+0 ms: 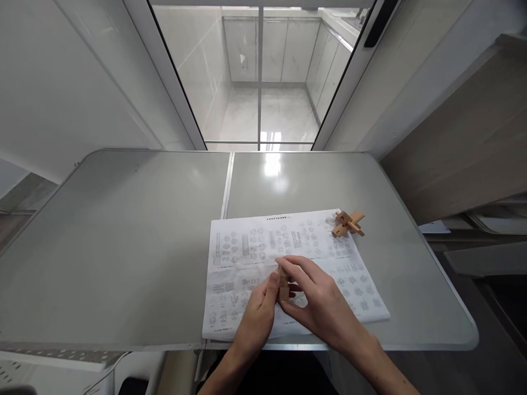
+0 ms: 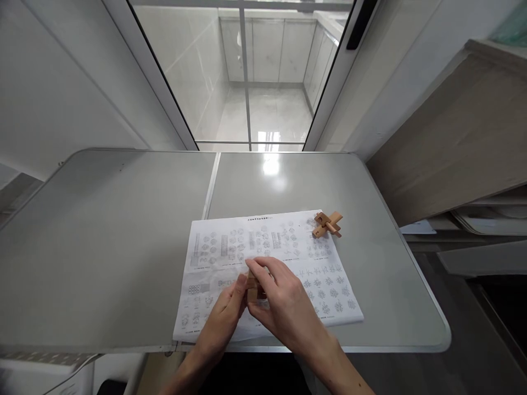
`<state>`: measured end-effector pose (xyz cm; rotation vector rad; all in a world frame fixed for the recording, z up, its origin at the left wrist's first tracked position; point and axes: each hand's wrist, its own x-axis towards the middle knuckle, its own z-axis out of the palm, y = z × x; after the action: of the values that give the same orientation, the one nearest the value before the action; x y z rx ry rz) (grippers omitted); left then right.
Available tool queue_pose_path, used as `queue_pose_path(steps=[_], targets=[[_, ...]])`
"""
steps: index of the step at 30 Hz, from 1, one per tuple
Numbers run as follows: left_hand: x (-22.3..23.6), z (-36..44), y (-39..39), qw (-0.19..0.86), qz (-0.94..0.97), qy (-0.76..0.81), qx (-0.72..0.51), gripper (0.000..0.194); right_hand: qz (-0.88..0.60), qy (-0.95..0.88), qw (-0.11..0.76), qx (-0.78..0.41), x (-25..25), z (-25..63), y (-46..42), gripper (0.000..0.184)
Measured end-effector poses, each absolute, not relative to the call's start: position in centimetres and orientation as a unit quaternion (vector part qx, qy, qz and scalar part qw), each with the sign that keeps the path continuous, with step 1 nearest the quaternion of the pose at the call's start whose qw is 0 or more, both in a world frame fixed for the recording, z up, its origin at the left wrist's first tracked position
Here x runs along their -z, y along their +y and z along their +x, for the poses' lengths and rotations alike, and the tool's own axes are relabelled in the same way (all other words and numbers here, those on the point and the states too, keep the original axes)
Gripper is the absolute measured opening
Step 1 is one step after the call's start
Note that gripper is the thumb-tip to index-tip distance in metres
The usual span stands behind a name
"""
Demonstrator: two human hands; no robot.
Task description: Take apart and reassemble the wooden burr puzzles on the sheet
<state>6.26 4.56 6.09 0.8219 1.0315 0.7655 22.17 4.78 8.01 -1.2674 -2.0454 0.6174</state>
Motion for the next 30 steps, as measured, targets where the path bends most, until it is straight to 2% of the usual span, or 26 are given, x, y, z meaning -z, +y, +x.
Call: queue_pose_path(steps=[9, 15, 19, 23, 30], targets=[[-7.0, 7.2, 4.1, 0.673, 0.410, 0.487, -0.376, 0.047, -0.523, -0.771, 0.288, -0.220, -7.9, 21.7, 4.3, 0.064], [-6.7, 6.4, 4.5, 0.770, 0.303, 0.432, -0.360, 0.062, -0.509, -0.739, 0.328, -0.295, -8.9, 22.1, 4.6, 0.071], [-6.8, 6.1, 4.9, 0.824, 0.225, 0.365, -0.371, 0.070, -0.492, -0.728, 0.348, -0.327, -9.5, 22.7, 4.9, 0.068], [-6.8, 6.1, 4.9, 0.836, 0.214, 0.344, -0.371, 0.070, -0.472, -0.747, 0.358, -0.304, -9.3, 22.9, 5.0, 0.064], [-5.7, 5.7, 4.4, 0.801, 0.283, 0.403, -0.341, 0.071, -0.463, -0.778, 0.355, -0.233, -9.1, 22.7, 5.1, 0.056]])
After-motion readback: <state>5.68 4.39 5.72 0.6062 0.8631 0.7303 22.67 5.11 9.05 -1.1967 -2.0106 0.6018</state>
